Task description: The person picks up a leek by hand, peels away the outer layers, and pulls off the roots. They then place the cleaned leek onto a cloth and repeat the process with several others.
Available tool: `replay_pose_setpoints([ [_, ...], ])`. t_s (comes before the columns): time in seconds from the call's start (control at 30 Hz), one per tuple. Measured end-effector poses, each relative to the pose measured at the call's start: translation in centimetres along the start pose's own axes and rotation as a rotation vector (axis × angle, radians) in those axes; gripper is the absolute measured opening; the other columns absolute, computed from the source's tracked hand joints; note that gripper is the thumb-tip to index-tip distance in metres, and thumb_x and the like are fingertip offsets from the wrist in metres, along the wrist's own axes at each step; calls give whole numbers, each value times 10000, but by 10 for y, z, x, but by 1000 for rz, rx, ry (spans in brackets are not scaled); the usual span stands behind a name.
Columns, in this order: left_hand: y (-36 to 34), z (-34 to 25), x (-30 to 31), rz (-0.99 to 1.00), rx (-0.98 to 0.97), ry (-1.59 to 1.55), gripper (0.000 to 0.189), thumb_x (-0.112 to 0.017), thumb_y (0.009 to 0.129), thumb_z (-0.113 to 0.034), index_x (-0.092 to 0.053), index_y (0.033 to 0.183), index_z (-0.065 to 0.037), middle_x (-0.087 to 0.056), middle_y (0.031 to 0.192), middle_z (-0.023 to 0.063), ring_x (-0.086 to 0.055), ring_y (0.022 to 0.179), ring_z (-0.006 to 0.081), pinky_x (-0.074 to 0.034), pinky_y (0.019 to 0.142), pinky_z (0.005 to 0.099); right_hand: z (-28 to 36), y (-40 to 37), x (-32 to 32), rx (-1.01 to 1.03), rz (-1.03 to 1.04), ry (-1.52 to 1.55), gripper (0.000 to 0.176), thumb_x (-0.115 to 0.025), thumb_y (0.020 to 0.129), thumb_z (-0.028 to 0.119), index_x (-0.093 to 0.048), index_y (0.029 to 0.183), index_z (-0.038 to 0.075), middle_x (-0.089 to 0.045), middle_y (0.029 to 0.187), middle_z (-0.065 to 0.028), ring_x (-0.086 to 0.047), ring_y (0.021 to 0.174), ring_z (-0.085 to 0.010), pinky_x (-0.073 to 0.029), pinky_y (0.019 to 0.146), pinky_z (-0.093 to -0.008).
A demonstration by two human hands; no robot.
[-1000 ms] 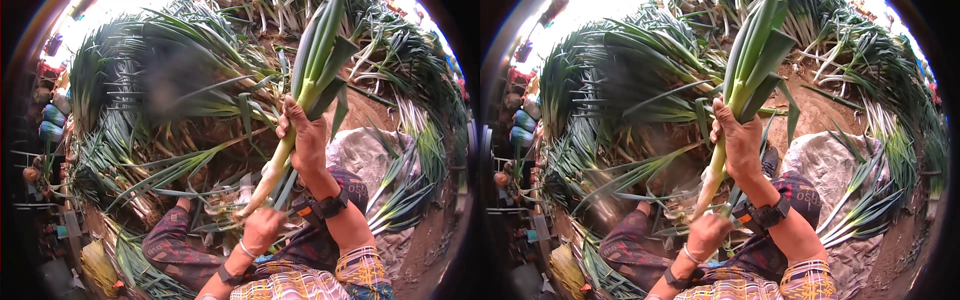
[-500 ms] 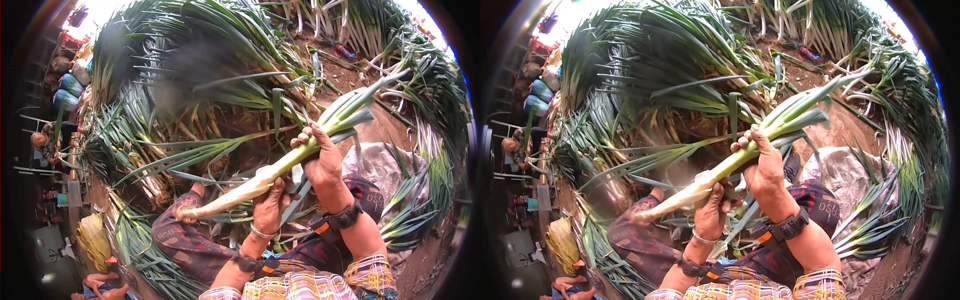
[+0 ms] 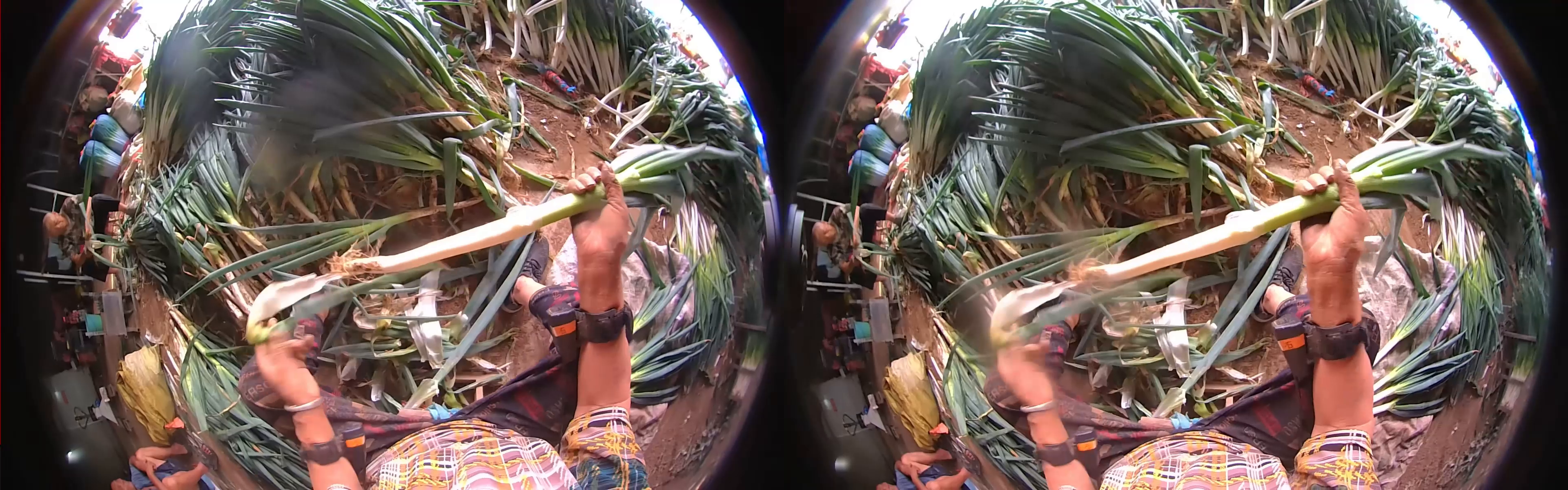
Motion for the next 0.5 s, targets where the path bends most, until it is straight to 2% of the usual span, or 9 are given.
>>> replay_pose_setpoints([
  [0.03,-11,2,-26,75,106,473,473,-640,816,-108,-416,1221,-9,-593,1074,105,-556,578,95,-525,603,254,-5,-7,-10,35,-3,-47,152,-603,835,71,-461,880,38,-450,716,-28,-432,634,-129,-407,591,-284],
  [0.07,-28,-4,-60,247,-27,737,581,-696,760,-90,-410,1256,7,-521,1197,150,-602,759,141,-522,672,258,-13,-13,-17,73,29,-108,158,-600,838,70,-468,914,32,-453,730,-24,-439,633,-123,-406,578,-278],
  [0.1,-38,5,-82,379,-310,920,666,-724,743,-192,-398,1284,21,-414,1305,188,-556,1016,221,-514,770,289,-21,-18,-20,73,44,-145,166,-598,839,66,-470,937,27,-454,734,-26,-445,635,-123,-408,580,-277],
  [0.13,-55,4,-107,466,-417,1040,636,-711,753,-192,-412,1277,12,-383,1322,175,-562,942,219,-493,793,305,-31,-25,-24,68,59,-177,176,-595,841,62,-472,959,21,-455,738,-27,-451,636,-123,-411,581,-277],
  [0.17,-69,1,-131,522,-432,1074,636,-721,737,-221,-440,1259,13,-378,1334,204,-544,1006,255,-481,831,334,-42,-32,-28,36,74,-201,184,-587,845,52,-474,986,15,-452,734,-32,-462,647,-123,-418,581,-274],
  [0.23,-84,-2,-169,635,-647,1002,611,-740,706,-243,-497,1215,-7,-523,1168,204,-510,1046,323,-433,881,375,-62,-49,-39,-21,103,-264,201,-577,852,40,-472,1020,3,-473,759,-42,-477,643,-122,-425,572,-271],
  [0.43,-94,24,-196,743,-416,741,229,-698,740,-118,-630,934,-16,-607,874,104,-555,827,244,-436,772,336,-87,-67,-47,-183,168,-351,239,-582,856,57,-467,1055,-8,-501,798,-47,-484,632,-112,-418,552,-249],
  [0.47,-93,22,-196,714,-457,750,131,-685,743,-67,-625,846,-12,-593,761,84,-556,755,215,-439,722,311,-84,-64,-49,-184,174,-349,241,-584,855,59,-466,1054,-7,-497,793,-45,-481,629,-111,-416,550,-247],
  [0.5,-91,24,-192,698,-403,704,118,-675,755,-54,-620,849,-10,-595,766,79,-560,750,192,-442,712,295,-81,-62,-49,-186,181,-349,242,-585,854,62,-465,1054,-6,-493,788,-43,-478,626,-111,-414,548,-244],
])
Point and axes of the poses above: each hand's wrist, its own y-axis towards the middle knuckle, its own x-axis out of the back of the hand, z = x × y, the point moved 5 cm from there along y, towards the middle knuckle
